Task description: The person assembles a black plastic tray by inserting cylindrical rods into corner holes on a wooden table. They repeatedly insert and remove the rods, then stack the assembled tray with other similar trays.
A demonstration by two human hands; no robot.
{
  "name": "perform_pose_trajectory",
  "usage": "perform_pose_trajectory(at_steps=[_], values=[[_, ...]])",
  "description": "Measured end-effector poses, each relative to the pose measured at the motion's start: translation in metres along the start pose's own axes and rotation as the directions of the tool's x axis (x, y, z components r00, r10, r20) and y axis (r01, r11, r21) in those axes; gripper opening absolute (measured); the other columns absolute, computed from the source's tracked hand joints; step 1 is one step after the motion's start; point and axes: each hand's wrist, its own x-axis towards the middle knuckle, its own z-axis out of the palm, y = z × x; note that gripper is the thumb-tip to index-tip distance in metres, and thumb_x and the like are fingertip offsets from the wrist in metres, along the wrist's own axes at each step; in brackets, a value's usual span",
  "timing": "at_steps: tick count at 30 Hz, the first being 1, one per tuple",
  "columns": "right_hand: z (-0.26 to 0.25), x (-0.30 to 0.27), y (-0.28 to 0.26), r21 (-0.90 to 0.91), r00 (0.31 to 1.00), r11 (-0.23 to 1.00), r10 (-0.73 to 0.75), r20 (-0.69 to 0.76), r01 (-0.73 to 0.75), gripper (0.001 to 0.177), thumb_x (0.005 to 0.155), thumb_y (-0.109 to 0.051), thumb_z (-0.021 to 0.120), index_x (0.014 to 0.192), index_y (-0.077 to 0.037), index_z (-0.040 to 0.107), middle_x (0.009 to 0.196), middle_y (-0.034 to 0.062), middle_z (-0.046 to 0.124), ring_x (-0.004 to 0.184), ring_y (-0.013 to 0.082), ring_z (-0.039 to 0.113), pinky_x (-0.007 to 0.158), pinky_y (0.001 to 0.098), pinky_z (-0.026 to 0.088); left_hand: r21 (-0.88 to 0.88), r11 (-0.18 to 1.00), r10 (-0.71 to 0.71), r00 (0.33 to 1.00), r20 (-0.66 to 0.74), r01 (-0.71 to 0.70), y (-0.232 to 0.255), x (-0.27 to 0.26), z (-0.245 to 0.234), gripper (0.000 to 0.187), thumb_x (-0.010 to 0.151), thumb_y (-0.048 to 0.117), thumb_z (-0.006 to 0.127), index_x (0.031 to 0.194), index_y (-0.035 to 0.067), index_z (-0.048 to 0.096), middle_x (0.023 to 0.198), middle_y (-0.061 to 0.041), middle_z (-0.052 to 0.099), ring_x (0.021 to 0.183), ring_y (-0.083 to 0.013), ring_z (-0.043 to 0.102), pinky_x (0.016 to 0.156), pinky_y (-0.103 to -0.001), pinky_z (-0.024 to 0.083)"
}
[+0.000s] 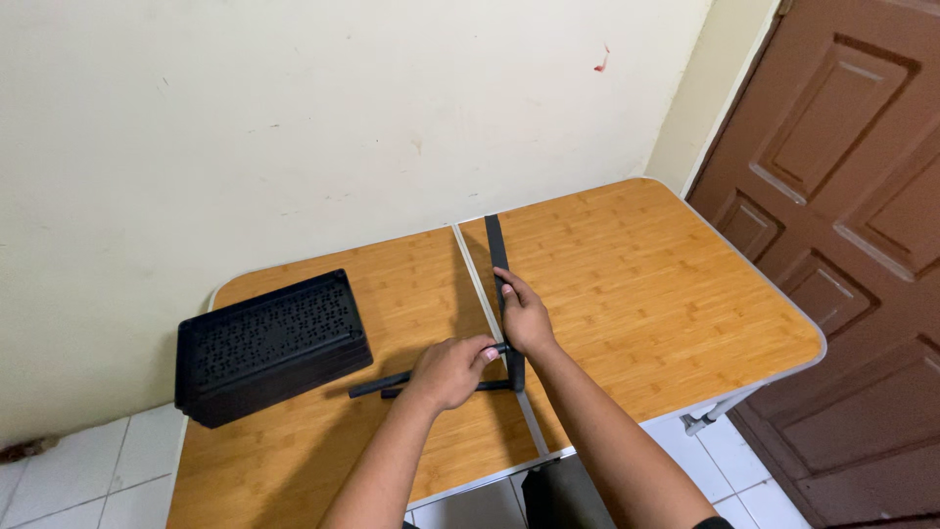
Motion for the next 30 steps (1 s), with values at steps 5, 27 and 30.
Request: perform_pose_trajectory(at_steps=[5,27,30], values=[[-0.001,-0.006,-0.011,-0.040,1.000,0.999,0.017,-0.001,-0.017,0.036,0.105,-0.022,0.047,0.136,-0.019,0.064,0.140,0.0109,0.066,0.128,0.0235,0.062,0.107,0.0316,0.046,-0.007,0.997,-0.073,0.995,0.068,0.074,0.003,0.000,-0.004,0.033,0.102,0.044,0.048,0.113,0.022,0.070,0.105,-0.010,0.075,0.103,-0.0348,0.068,0.090,-0.051,0.051],[0.000,-0.017,-0.022,-0.051,0.985,0.986,0.161,0.056,-0.158,0.038,0.104,-0.024,0.048,0.139,-0.025,0.061,0.140,0.0125,0.067,0.125,0.0283,0.067,0.107,0.0335,0.049,0.303,0.947,0.159,0.976,-0.147,-0.108,-0.014,-0.021,-0.008,0.028,0.097,0.037,0.058,0.121,0.027,0.071,0.101,-0.005,0.066,0.103,-0.0269,0.065,0.089,-0.050,0.046],[-0.004,-0.025,-0.038,-0.302,0.976,0.936,-0.208,-0.064,0.180,0.030,0.100,-0.019,0.059,0.126,-0.018,0.074,0.148,0.0244,0.051,0.146,0.0355,0.041,0.110,0.0388,0.041,0.362,0.930,0.129,0.979,-0.158,-0.064,-0.020,-0.022,-0.009,0.028,0.100,0.033,0.055,0.122,0.024,0.070,0.103,-0.006,0.066,0.104,-0.0271,0.064,0.089,-0.049,0.046]])
